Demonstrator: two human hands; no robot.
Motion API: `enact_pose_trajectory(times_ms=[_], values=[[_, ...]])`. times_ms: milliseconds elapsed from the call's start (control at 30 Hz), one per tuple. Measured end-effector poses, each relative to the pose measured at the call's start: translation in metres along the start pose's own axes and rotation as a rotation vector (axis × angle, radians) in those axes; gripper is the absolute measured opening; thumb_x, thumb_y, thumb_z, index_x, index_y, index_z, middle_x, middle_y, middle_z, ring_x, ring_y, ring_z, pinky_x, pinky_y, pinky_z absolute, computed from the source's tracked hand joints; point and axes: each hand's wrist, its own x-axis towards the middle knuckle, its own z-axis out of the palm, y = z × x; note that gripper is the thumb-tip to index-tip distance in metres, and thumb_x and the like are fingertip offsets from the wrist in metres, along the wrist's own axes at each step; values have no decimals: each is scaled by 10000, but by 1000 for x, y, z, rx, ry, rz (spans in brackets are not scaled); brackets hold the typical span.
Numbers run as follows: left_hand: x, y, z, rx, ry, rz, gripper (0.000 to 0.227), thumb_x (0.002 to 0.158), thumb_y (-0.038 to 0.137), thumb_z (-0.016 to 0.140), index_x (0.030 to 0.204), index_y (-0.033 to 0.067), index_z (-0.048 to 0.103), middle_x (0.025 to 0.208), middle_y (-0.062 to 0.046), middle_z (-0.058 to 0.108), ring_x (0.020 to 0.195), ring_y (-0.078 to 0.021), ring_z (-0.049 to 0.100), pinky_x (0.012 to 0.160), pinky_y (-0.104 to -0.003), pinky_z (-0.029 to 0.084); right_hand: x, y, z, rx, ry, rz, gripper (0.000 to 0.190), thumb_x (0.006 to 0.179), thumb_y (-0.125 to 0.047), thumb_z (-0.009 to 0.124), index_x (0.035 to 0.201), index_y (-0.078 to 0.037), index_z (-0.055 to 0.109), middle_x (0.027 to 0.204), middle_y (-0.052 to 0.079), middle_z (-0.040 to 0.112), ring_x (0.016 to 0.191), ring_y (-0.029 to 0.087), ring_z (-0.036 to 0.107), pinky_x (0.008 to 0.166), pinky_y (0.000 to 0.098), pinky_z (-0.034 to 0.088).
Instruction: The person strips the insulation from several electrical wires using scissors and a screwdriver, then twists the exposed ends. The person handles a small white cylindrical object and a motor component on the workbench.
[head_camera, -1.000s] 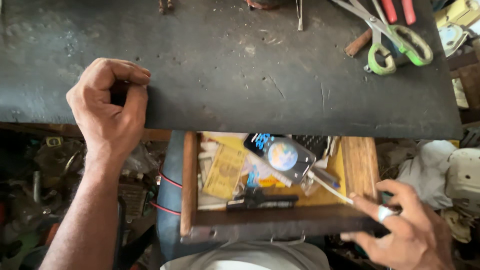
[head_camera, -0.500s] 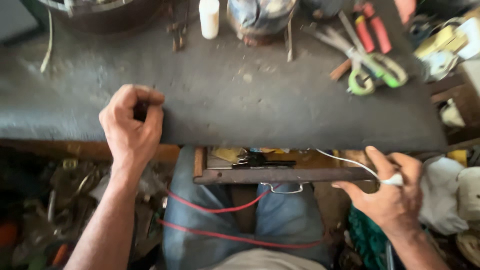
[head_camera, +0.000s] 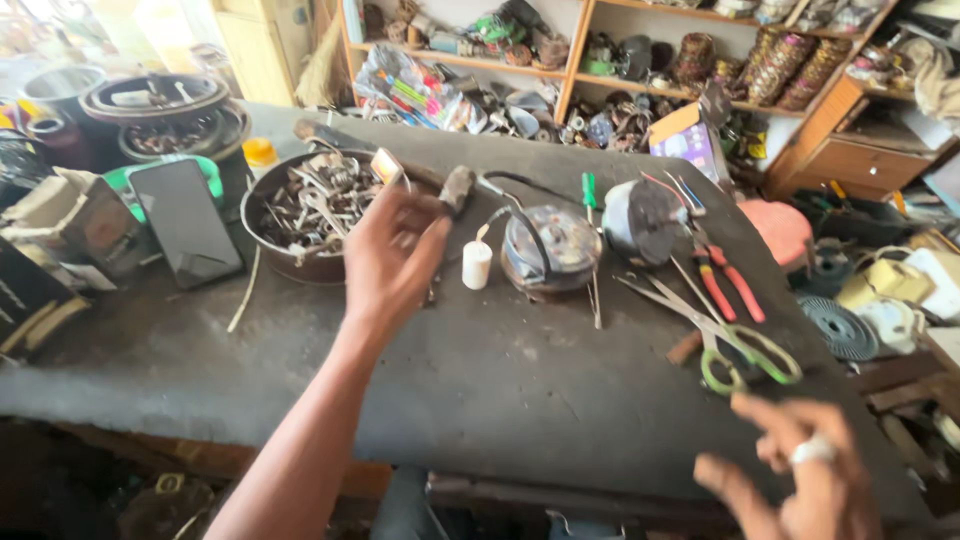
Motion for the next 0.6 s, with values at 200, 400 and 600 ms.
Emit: enact_pose_trajectory(times_ms=[200,400,600], values=[[83,-41,34,86,-70,122,180,957,125,656,1088,3,644,915,-66,720,773,-120,643,685,-288,523,141,-50,42,648,-139,-4,193,897,-115,746,1069,-28,723,888,16,677,783,81,646,685,234,533],[66,-64,21,28,-368,83,288,868,155,667,1121,19,689,955,-88,744,875,-153,707,750,-297,550,224,-82,120,1162,-282,-173,258,1026,-59,686,1271,16,657,979,22,651,867,84,564,764,236,461],[61,-61,27,-44,-659,22,291,853,107,754,1116,2,687,965,-69,760,894,-147,727,814,-299,578,195,-85,140,872,-239,-362,487,844,-62,767,1286,28,587,944,41,685,866,92,631,808,228,514]])
